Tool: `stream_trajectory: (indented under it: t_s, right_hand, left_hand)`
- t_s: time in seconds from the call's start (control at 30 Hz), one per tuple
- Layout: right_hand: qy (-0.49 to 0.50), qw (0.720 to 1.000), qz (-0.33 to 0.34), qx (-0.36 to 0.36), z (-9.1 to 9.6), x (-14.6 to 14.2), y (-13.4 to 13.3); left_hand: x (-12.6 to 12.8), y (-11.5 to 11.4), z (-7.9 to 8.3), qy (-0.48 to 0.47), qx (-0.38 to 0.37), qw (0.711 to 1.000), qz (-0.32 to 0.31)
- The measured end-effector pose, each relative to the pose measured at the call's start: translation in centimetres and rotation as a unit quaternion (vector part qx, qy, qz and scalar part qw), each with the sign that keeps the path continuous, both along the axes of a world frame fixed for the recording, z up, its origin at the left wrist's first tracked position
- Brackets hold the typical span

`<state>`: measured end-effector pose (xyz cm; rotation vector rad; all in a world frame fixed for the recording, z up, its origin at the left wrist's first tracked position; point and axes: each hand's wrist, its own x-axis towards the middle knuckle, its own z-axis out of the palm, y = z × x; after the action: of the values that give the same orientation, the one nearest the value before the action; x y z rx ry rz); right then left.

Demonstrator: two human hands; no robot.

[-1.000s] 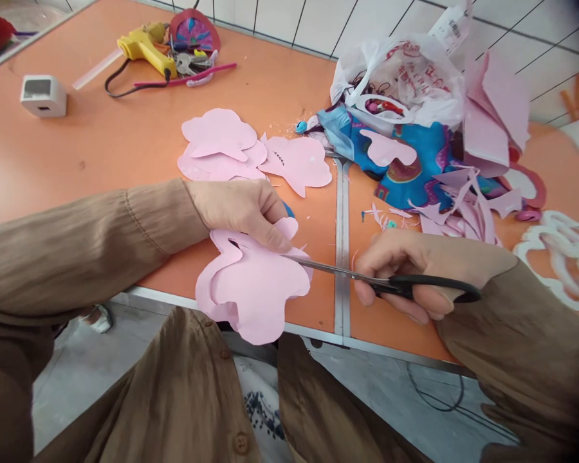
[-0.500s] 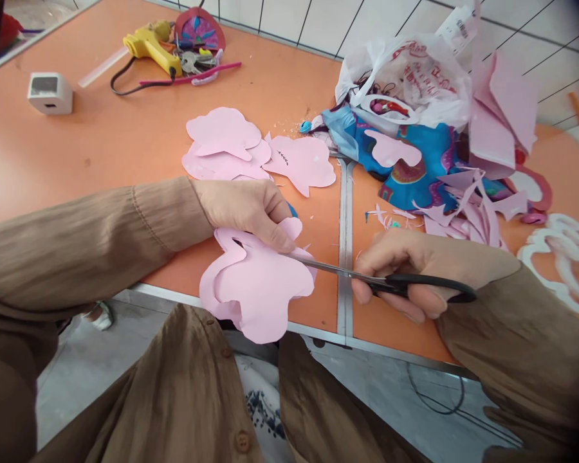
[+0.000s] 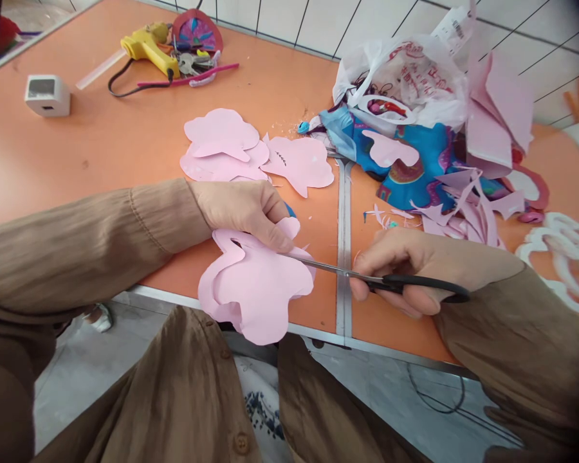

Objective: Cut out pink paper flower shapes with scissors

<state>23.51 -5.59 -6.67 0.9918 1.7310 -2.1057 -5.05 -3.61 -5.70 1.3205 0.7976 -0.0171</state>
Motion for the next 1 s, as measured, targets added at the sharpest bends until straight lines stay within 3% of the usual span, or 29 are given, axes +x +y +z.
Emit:
stream_trajectory:
  t_s: [0.23,0.5,0.63,0.77,0.87,0.93,1.0]
  right_hand:
    - [0.037,0.999,0.005,0.007,-0.2,0.0,0.1]
    - [0.010,1.000,0.009,-0.015,-0.2,-0.2,-0.1]
    - [0.011,1.000,0.008,0.010,0.2,-0.2,0.0]
    - [-0.056,0.996,0.056,0.049,1.5,1.0,0.8]
    - [-0.069,0.991,0.052,0.100,2.7,2.8,1.3]
    - [-0.031,0.992,0.017,0.120,3.3,3.8,1.3]
    - [0.044,0.987,-0.080,0.135,3.5,4.1,0.9]
  left_hand:
    - [-0.1,0.0,-0.2,-0.012,0.015,1.000,0.006]
    - [-0.1,-0.1,0.1,-0.015,0.009,0.999,0.032]
    - [0.0,0.1,0.1,-0.027,0.021,0.999,0.026]
    - [0.1,0.1,-0.2,-0.070,0.053,0.991,0.100]
    - [0.2,-0.1,-0.6,-0.091,0.078,0.979,0.163]
    - [0.4,-0.2,-0.9,-0.092,0.091,0.969,0.211]
    - [0.5,-0.4,-1.1,-0.119,0.108,0.951,0.264]
